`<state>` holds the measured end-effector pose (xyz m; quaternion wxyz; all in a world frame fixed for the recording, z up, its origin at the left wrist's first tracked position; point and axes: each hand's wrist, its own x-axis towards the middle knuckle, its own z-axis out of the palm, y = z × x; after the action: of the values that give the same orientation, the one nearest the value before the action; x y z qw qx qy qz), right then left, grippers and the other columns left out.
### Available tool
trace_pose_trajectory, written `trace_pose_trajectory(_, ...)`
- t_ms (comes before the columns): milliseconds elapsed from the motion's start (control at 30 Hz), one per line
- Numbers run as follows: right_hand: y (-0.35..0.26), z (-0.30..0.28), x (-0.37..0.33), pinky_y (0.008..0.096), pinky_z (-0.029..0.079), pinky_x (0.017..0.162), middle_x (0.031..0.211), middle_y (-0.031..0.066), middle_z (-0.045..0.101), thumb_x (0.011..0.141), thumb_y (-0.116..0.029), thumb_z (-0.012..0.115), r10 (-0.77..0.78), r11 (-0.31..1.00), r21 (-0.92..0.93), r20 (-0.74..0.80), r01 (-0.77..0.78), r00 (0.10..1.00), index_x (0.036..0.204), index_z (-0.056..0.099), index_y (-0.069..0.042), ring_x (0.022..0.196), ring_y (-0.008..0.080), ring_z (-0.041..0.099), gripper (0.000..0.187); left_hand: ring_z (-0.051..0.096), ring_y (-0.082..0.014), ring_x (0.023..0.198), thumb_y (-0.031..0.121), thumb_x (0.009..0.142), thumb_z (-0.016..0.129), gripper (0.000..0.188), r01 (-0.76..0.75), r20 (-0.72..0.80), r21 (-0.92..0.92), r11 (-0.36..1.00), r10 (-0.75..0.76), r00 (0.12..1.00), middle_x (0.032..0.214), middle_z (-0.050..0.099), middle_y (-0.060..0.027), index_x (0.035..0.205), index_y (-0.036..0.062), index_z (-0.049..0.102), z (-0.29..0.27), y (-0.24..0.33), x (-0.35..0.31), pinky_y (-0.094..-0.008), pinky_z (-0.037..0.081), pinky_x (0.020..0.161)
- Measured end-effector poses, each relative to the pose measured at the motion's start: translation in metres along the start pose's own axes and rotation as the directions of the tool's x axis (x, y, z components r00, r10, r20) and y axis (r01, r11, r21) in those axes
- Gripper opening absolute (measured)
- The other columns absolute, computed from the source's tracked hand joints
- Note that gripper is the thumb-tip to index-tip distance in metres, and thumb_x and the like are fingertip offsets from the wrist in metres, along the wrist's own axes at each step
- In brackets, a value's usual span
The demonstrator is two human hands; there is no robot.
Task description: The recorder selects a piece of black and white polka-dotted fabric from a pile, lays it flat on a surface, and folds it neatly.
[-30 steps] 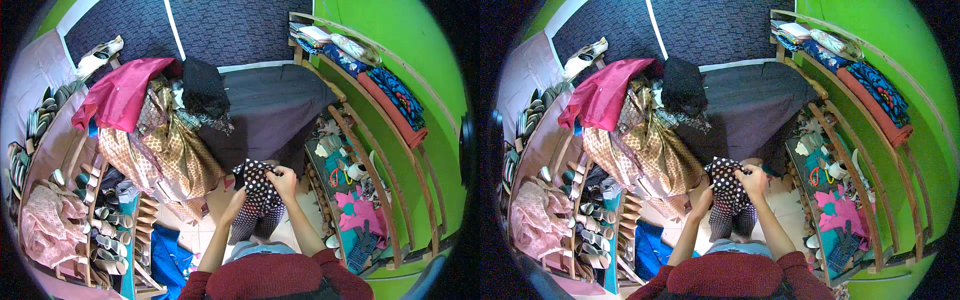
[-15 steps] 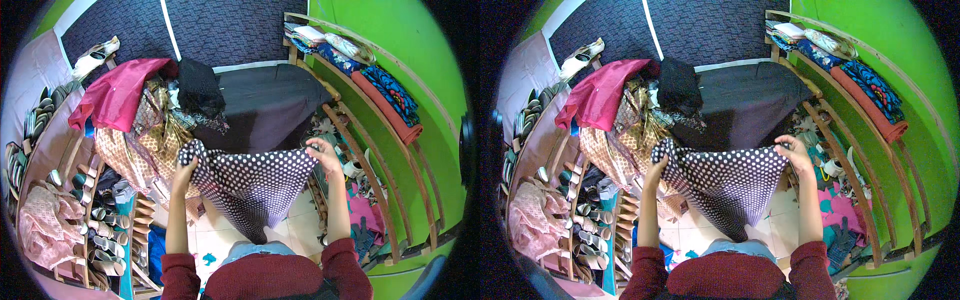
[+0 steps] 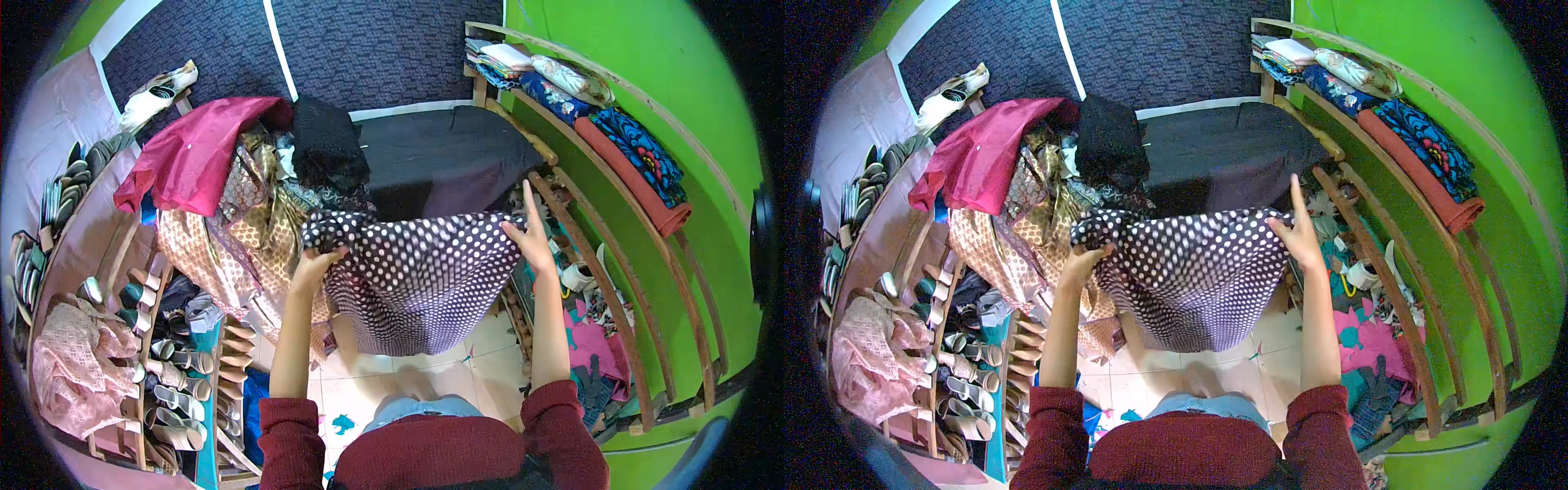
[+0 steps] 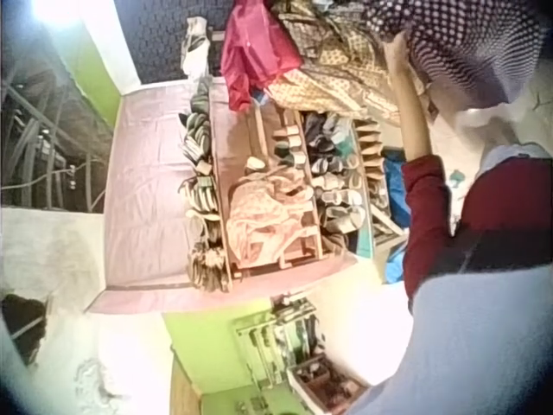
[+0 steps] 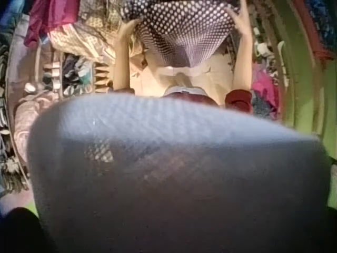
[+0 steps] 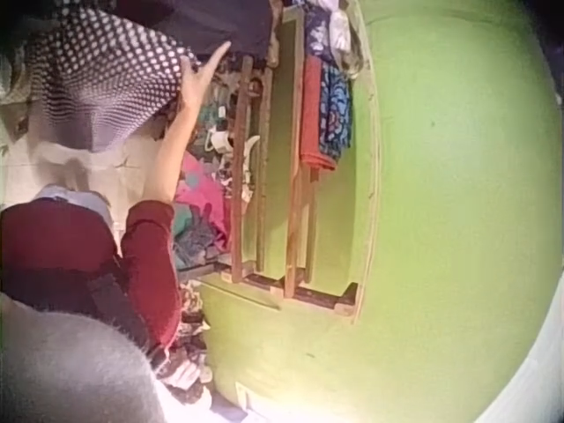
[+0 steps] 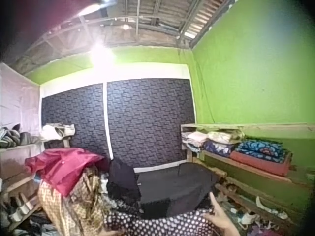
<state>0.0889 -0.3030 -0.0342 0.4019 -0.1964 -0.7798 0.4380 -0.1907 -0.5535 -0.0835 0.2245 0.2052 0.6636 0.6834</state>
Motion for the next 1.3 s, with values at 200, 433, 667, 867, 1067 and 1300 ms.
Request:
trace_pose_trajectory(200, 0.019, -0.013, 0.008, 0.0330, 0.020, 0.105, 0.138, 0.0100, 0.033, 0.079, -0.013, 0.062, 0.139, 0.974, 0.178, -0.001, -0.136, 0.990, 0.133, 0.035, -0.005, 0.126, 0.0218, 0.031, 0.061, 0.058, -0.0199, 0.086, 0.009, 0.073, 0.070, 0.049, 0.097, 0.022, 0.000, 0.995, -0.097, 0.995, 0.099, 0.058, -0.0128, 0.110, -0.0044, 0.041, 0.007, 0.022, 0.016, -0.0327, 0.047, 0.080)
trace_pose_trajectory(433, 0.013, -0.026, 0.025, 0.0295, 0.039, 0.089, 0.127, 0.0107, 0.047, 0.075, -0.003, 0.062, -0.045, 0.999, 0.018, 0.242, 0.042, 0.969, 0.127, 0.042, -0.002, 0.109, 0.0169, 0.047, 0.056, 0.058, -0.0209, 0.090, 0.007, 0.078, 0.062, 0.034, 0.009, -0.047, -0.063, 0.998, -0.012, 0.999, 0.100, 0.057, -0.0135, 0.107, -0.0036, 0.045, -0.016, 0.014, 0.057, -0.0342, 0.051, 0.070)
trace_pose_trajectory(667, 0.035, 0.004, 0.050, 0.0399, 0.047, 0.069, 0.077, 0.0177, 0.063, 0.074, -0.023, 0.064, 0.009, 0.708, -0.707, 0.006, -0.002, 1.000, 0.091, 0.066, -0.010, 0.075, 0.0336, 0.060, 0.021, 0.049, -0.0131, 0.068, 0.027, 0.080, 0.065, 0.034, -0.053, -0.090, 0.594, 0.803, 0.132, 0.987, 0.076, 0.052, -0.0033, 0.090, -0.0008, 0.047, 0.007, -0.003, 0.110, -0.0255, 0.041, 0.061)
trace_pose_trajectory(867, 0.053, -0.015, 0.107, 0.0374, 0.046, 0.065, 0.075, 0.0151, 0.063, 0.073, -0.020, 0.065, -0.091, 0.751, -0.660, -0.109, -0.003, 0.990, 0.092, 0.062, -0.011, 0.071, 0.0314, 0.060, 0.021, 0.043, -0.0081, 0.058, 0.020, 0.078, 0.066, 0.029, -0.259, -0.137, 0.500, 0.826, 0.371, 0.918, 0.062, 0.047, -0.0006, 0.076, -0.0010, 0.046, 0.031, 0.002, 0.153, -0.0255, 0.035, 0.049)
trace_pose_trajectory(1067, 0.089, -0.061, 0.187, 0.0176, 0.037, 0.050, 0.069, 0.0021, 0.062, 0.080, -0.013, 0.063, 0.004, 0.981, 0.188, -0.237, 0.041, 0.972, 0.101, 0.050, -0.006, 0.060, 0.0045, 0.054, 0.026, 0.052, -0.0081, 0.065, 0.012, 0.080, 0.063, 0.025, -0.442, -0.220, 0.228, 0.868, 0.488, 0.845, 0.082, 0.059, -0.0024, 0.097, -0.0023, 0.052, 0.121, 0.077, 0.166, -0.0212, 0.042, 0.057)
trace_pose_trajectory(1300, 0.078, -0.081, 0.251, 0.0337, 0.022, 0.105, 0.139, 0.0143, 0.026, 0.080, -0.017, 0.062, -0.238, 0.947, 0.219, -0.007, 0.234, 0.971, 0.140, 0.013, -0.011, 0.128, 0.0203, 0.027, 0.078, 0.059, -0.0151, 0.079, 0.014, 0.070, 0.072, 0.039, -0.351, 0.101, -0.177, 0.919, 0.372, 0.923, 0.088, 0.060, -0.0093, 0.098, -0.0047, 0.052, 0.138, 0.127, 0.187, -0.0254, 0.047, 0.071)
